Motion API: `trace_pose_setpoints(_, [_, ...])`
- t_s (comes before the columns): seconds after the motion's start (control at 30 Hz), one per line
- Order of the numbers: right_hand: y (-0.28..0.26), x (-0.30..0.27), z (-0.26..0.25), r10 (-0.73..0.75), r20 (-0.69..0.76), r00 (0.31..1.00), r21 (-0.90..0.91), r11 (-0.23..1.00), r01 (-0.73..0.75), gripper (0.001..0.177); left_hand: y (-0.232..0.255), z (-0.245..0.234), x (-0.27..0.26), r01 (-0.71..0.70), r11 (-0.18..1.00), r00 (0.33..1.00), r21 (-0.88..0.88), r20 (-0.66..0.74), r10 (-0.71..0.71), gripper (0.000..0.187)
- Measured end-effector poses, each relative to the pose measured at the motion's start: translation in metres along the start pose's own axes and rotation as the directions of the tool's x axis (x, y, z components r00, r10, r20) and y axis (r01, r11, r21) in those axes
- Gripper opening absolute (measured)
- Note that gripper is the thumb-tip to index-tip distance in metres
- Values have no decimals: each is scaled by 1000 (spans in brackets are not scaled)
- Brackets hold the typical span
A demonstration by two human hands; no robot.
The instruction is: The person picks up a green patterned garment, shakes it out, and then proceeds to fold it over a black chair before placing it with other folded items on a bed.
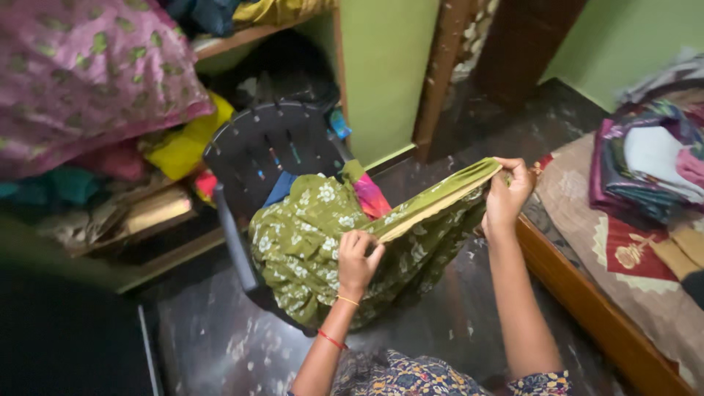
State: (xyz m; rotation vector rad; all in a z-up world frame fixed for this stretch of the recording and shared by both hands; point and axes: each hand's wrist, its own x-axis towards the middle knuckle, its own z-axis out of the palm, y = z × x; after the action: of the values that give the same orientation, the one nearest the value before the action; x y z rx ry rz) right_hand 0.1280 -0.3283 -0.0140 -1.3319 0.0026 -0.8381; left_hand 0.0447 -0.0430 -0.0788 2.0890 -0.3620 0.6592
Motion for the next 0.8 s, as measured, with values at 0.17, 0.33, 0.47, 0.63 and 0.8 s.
trace_pose_setpoints(0.17, [3, 4, 17, 101, 84, 991, 71, 992, -107, 13, 6, 6, -39, 93, 994, 972, -55, 221, -79, 15])
trace_pose_setpoints(0.33, [6, -3, 48, 68, 167, 984, 92, 992, -84, 9, -1, 31, -70, 208, 957, 964, 204, 120, -235, 16])
trace_pose_setpoints(0.47, [2, -2, 59, 90, 201, 975, 135, 984, -119, 9, -15, 41, -82, 270, 934, 956, 233, 47, -288, 16])
trace_pose_setpoints(0.63, [13, 14, 54, 38, 217, 975, 79, 995, -56, 10, -36, 31, -82, 323, 939, 916, 121, -288, -278, 12])
trace_pose_setpoints(0.8, [47, 18, 32, 85, 208, 974, -52, 996, -76, 5, -37, -17, -49, 392, 920, 807, -17, -473, -353, 12])
